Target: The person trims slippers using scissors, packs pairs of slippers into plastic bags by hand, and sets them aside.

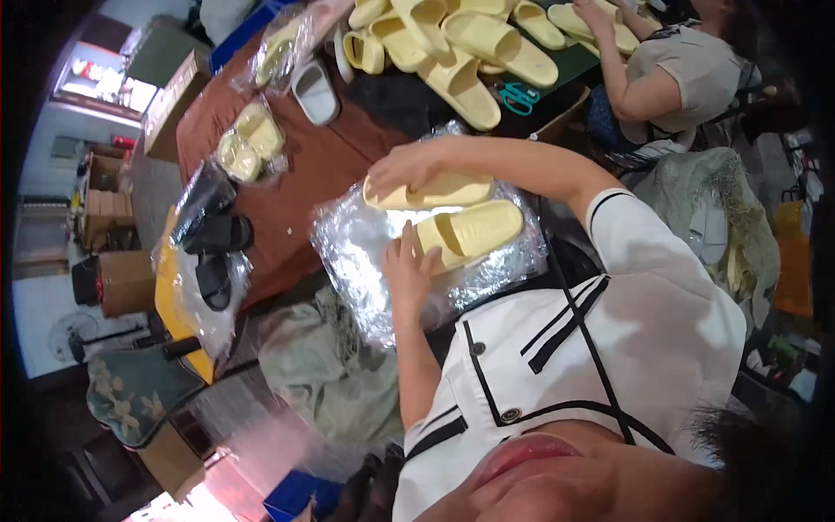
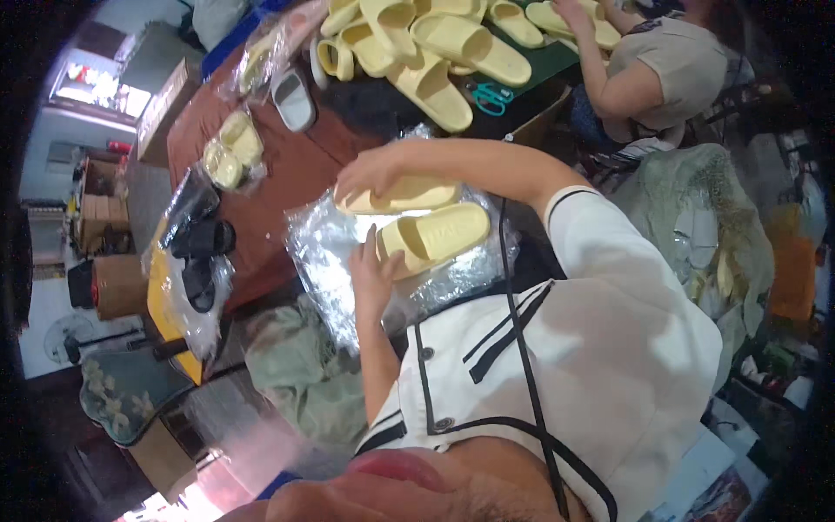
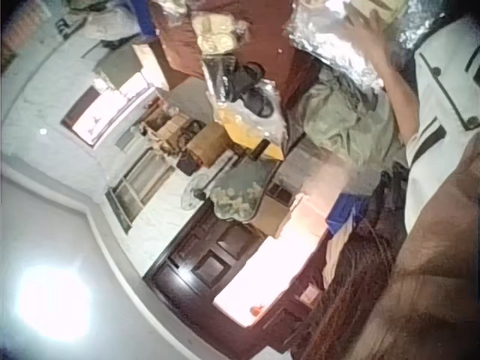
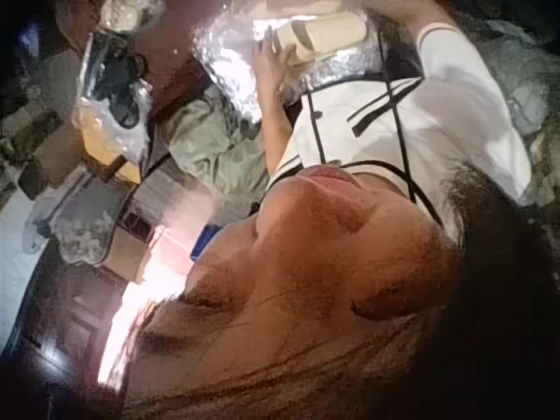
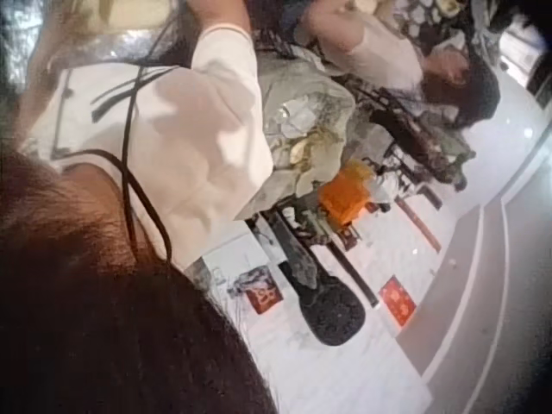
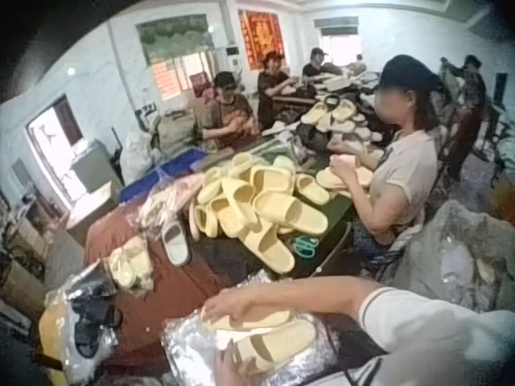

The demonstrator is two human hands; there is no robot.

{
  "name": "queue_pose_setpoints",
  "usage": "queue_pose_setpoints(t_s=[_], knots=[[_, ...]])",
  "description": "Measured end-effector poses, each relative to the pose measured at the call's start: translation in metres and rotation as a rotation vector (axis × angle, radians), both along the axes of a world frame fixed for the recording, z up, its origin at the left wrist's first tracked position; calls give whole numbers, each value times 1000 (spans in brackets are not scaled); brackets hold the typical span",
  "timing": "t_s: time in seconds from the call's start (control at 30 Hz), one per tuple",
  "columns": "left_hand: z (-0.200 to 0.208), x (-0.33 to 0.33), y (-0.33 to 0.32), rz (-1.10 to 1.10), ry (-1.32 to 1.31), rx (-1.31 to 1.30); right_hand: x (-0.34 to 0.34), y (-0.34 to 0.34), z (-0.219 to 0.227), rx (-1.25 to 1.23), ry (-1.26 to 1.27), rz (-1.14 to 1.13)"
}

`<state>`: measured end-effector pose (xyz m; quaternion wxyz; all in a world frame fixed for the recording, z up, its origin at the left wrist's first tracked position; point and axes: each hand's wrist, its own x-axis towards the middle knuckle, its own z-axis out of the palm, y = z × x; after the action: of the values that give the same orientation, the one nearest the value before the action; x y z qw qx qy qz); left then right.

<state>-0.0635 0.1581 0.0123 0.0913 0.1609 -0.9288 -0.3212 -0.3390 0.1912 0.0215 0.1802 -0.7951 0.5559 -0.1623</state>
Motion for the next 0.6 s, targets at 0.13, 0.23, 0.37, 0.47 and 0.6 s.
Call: queue_pose_setpoints(t_s=[0.13, 0.23, 0.37, 0.47, 0.6], knots=[[-21, 16, -8, 28, 47, -2, 6, -6, 20, 30, 154, -91], [-21, 11, -6, 85, -27, 117, -16, 29, 57, -328, 370, -392], [-28, 18, -15, 188, 128, 285, -8, 84, 122, -168, 388, -998], [-42, 15, -25, 303, 46, 446, 2, 139, 137, -251, 484, -1124], [-49, 11, -27, 286, 85, 502, 32, 188, 121, -81, 480, -1300]])
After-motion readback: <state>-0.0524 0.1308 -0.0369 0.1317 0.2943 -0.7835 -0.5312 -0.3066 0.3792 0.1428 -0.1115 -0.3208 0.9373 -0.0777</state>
